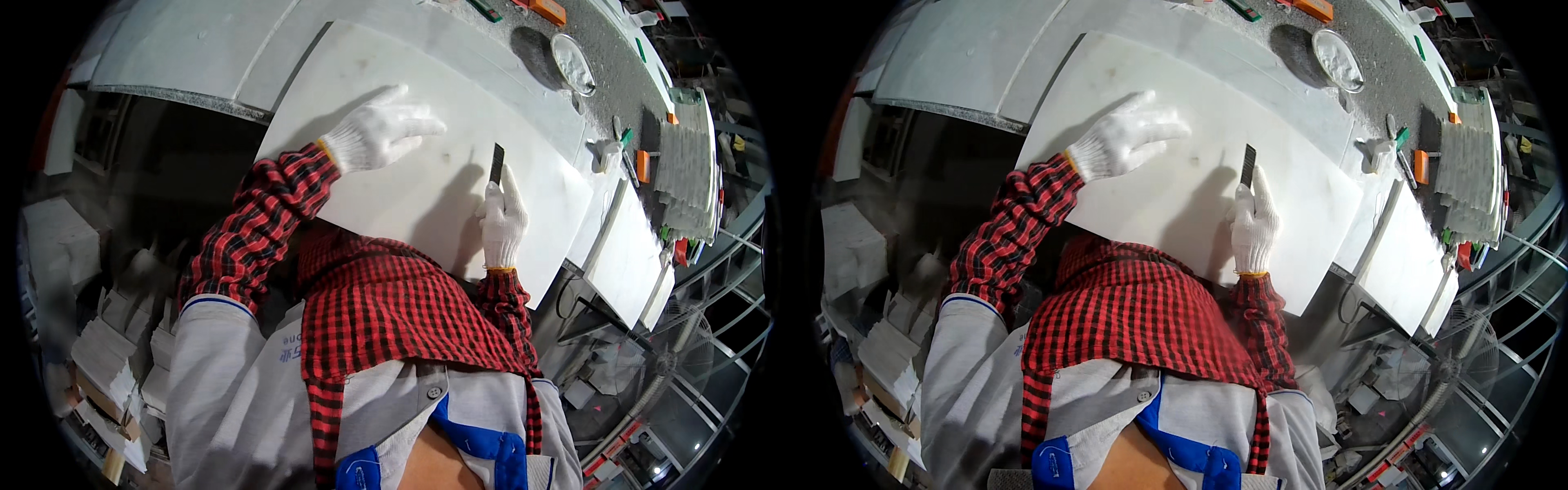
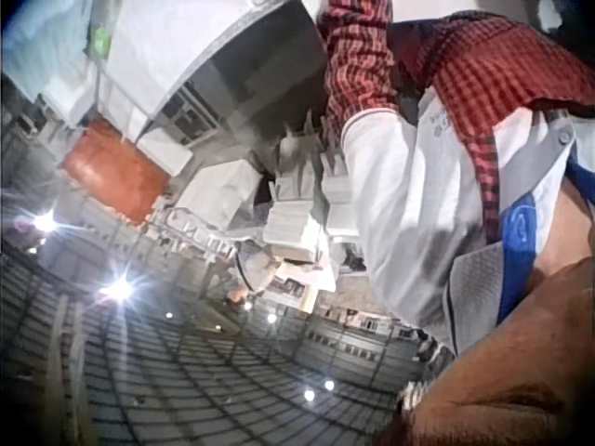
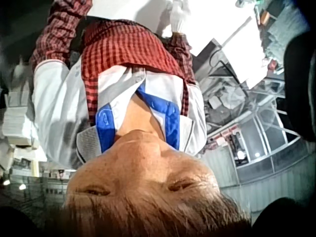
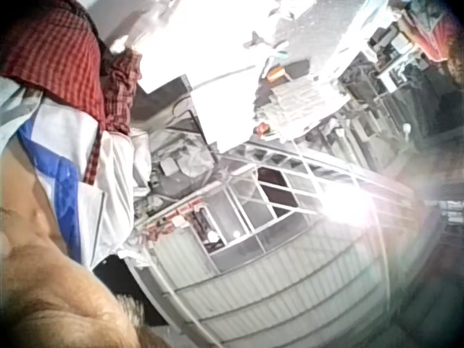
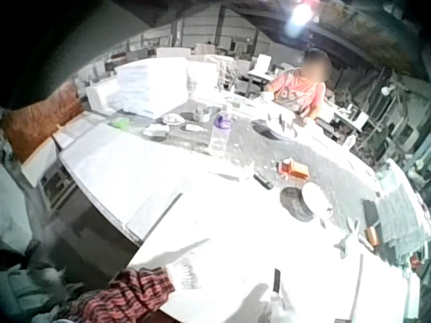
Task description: The person scrapes the surface of a white rectangular panel with a utility knife, then lifts and carries it to a nearby rack. The person returns to the workbench, places another panel on the surface, and continues scraping it with the knife.
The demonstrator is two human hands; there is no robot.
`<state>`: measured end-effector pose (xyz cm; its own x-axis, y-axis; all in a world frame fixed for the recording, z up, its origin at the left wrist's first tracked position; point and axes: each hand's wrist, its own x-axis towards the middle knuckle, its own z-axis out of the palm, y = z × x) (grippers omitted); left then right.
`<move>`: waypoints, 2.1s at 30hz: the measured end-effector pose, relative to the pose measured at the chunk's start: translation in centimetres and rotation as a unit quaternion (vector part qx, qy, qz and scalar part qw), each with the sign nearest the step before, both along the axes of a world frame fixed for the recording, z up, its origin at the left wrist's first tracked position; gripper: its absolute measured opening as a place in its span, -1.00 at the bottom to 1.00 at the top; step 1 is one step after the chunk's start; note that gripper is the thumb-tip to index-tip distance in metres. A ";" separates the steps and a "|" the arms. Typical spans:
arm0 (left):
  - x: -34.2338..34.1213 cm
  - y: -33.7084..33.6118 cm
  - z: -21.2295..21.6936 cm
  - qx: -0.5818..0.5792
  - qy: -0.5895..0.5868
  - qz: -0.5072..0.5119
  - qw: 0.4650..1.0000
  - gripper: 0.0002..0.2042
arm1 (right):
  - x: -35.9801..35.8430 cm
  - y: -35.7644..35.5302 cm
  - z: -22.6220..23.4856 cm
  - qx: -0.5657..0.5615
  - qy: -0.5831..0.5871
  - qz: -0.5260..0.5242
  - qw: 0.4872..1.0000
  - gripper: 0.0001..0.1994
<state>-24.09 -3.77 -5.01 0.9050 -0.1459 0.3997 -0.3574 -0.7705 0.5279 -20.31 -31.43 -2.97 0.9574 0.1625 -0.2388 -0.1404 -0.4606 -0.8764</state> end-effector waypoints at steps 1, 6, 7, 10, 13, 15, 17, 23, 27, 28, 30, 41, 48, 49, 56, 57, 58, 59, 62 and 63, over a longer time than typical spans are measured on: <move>-1.2 0.2 1.8 -0.040 0.072 0.012 0.997 -0.70 | 0.0 0.2 0.6 0.003 0.012 -0.001 1.000 -0.56; -6.9 4.1 2.7 -0.341 0.188 0.154 0.908 -0.69 | 0.3 3.4 0.1 -0.025 -0.039 0.103 0.994 -0.59; -7.3 4.8 2.5 -0.358 0.146 0.172 0.906 -0.69 | 0.5 4.6 0.5 -0.063 -0.043 0.130 0.989 -0.59; -6.4 7.2 2.5 -0.211 0.050 0.190 0.958 -0.63 | 1.3 7.1 -0.2 -0.146 -0.113 0.195 0.963 -0.57; -4.9 9.8 1.5 0.073 0.006 0.191 0.979 -0.53 | 1.1 8.7 -0.8 -0.218 -0.180 0.233 0.930 -0.53; -3.9 10.8 0.0 0.164 0.007 0.185 0.969 -0.46 | 0.7 9.2 -0.5 -0.258 -0.209 0.246 0.910 -0.50; -3.1 11.3 -1.3 0.155 0.024 0.179 0.971 -0.39 | 0.4 9.7 -0.7 -0.282 -0.204 0.225 0.910 -0.56; -2.6 11.6 -2.3 0.168 0.040 0.188 0.967 -0.36 | -0.2 11.7 -1.1 -0.302 -0.211 0.211 0.906 -0.51; -2.8 12.0 -2.5 0.159 0.050 0.198 0.966 -0.36 | -0.3 11.5 -1.1 -0.274 -0.238 0.196 0.911 -0.50; -2.7 11.9 -2.3 0.154 0.052 0.197 0.967 -0.36 | -0.4 11.3 -1.3 -0.261 -0.231 0.180 0.920 -0.51; -2.7 11.7 -2.4 0.146 0.060 0.195 0.968 -0.35 | -0.9 11.6 -0.5 -0.241 -0.210 0.146 0.936 -0.52; -2.3 11.7 -1.9 0.134 0.068 0.192 0.970 -0.36 | -1.1 12.9 -1.1 -0.257 -0.176 0.139 0.940 -0.57; -2.6 11.6 -2.3 0.124 0.071 0.197 0.970 -0.36 | -1.1 11.9 -1.7 -0.251 -0.188 0.130 0.941 -0.56; -2.4 11.6 -2.1 0.123 0.071 0.196 0.970 -0.35 | -1.0 12.2 -1.6 -0.251 -0.181 0.134 0.941 -0.56; -2.5 11.3 -2.3 0.112 0.077 0.199 0.970 -0.36 | -1.2 13.1 -0.9 -0.192 -0.158 0.196 0.948 -0.51; -2.5 11.4 -2.2 0.109 0.072 0.197 0.972 -0.36 | -1.8 12.6 -0.5 -0.156 -0.174 0.219 0.947 -0.48; -2.5 11.7 -2.0 0.105 0.067 0.194 0.973 -0.37 | -2.4 12.2 -0.1 -0.121 -0.189 0.240 0.944 -0.46; -2.5 11.6 -2.2 0.098 0.065 0.188 0.975 -0.38 | -3.2 12.0 1.5 -0.140 -0.139 0.297 0.934 -0.41; -2.5 11.7 -2.5 0.114 0.064 0.195 0.972 -0.39 | -4.2 11.2 0.7 -0.172 -0.136 0.386 0.896 -0.40; -2.4 11.6 -2.6 0.114 0.064 0.193 0.972 -0.40 | -4.2 11.0 0.7 -0.174 -0.122 0.353 0.911 -0.41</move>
<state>-26.50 7.85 -7.62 0.9503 0.1428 0.2768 0.0392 -0.9365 0.3484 -24.48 -20.46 -2.28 0.6758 0.7125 -0.1886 0.4770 -0.6178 -0.6252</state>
